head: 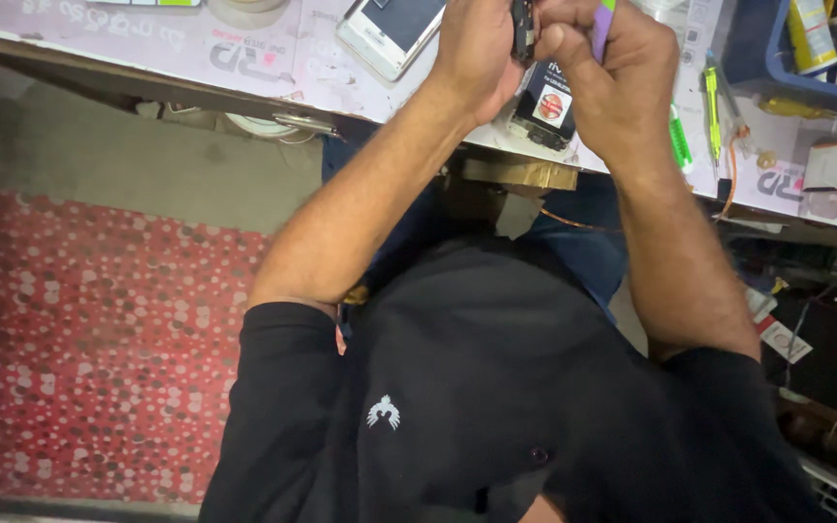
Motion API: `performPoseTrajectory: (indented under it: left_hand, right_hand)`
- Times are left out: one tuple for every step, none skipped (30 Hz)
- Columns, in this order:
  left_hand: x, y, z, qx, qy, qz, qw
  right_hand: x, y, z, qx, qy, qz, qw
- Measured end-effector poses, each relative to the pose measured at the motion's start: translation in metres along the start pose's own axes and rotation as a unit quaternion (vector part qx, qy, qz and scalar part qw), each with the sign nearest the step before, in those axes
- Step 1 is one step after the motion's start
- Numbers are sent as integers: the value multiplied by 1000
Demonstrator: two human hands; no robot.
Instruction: The person works on a disassembled mobile phone, manipulating internal components with their hands. They use a toothbrush to clean the battery and circuit board area. The person handles the phone and its parts throughout the clip.
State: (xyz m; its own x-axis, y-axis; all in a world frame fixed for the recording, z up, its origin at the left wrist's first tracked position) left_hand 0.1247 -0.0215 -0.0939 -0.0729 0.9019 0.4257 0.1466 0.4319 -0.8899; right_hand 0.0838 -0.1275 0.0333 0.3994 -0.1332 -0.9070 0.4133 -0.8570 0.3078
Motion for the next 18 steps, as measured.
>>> performPoseTrajectory:
  left_hand:
    - [2, 0, 0, -7, -5, -5, 1000]
    - [2, 2, -1, 8, -5, -5, 1000]
    - [2, 5, -1, 22, -4, -5, 1000]
    - [1, 7, -1, 36, -4, -6, 999]
    - [0, 7, -1, 33, -2, -3, 999]
    - [-1, 8, 0, 29, -1, -1, 1000]
    - [-2, 8, 0, 26, 0, 0, 1000]
    - [-4, 12, 0, 46, -3, -2, 999]
    - [-6, 14, -1, 67, -7, -3, 998]
    - [-7, 17, -1, 87, -11, -5, 996]
    - [-8, 19, -1, 86, -12, -18, 996]
    - [-8, 20, 0, 86, -13, -32, 996]
    - [-8, 21, 2, 87, -14, -45, 995]
    - [-9, 22, 3, 87, -3, -31, 996]
    - [-10, 22, 4, 85, 8, -17, 996]
    - [-11, 22, 5, 84, 19, -3, 996]
    - [-6, 22, 6, 82, -3, -34, 996]
    - [-1, 21, 9, 81, -25, -66, 994]
  right_hand:
    - [-7, -1, 0, -5, 37, 28, 999]
    - [-13, -3, 1, -10, 73, 56, 996]
    - [-18, -5, 2, -14, 108, 84, 990]
    - [-19, -5, 2, -5, 109, 111, 988]
    - [-20, -5, 2, 3, 111, 137, 984]
    - [-21, -6, 1, 11, 112, 164, 980]
    - [-23, -7, 0, 7, 122, 189, 974]
    - [-24, -9, -1, 4, 131, 215, 968]
    - [-26, -11, -1, 0, 140, 240, 961]
    - [-29, -14, -1, -8, 167, 273, 947]
    - [-32, -17, 0, -16, 194, 306, 932]
    - [-34, -21, 1, -23, 220, 338, 915]
    - [-32, -23, 1, -32, 213, 342, 915]
    - [-28, -25, 0, -41, 204, 346, 915]
    - [-24, -27, -1, -50, 196, 351, 914]
    - [-21, -27, -3, -47, 192, 348, 916]
    - [-18, -28, -3, -45, 187, 345, 919]
    - [-15, -28, -4, -42, 183, 341, 921]
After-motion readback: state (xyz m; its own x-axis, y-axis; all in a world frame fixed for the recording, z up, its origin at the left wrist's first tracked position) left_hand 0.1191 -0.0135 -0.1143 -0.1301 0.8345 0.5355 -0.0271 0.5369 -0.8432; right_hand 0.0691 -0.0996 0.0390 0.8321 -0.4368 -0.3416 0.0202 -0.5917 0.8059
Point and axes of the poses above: each hand's wrist, its own z-axis away from the middle knuckle, its own y-axis out of the back of the hand, x = y × z, the point moved 7 cm from there along -z, towards the middle knuckle, and after that the axes turned 1 degree about z, right-handed, at the moved point
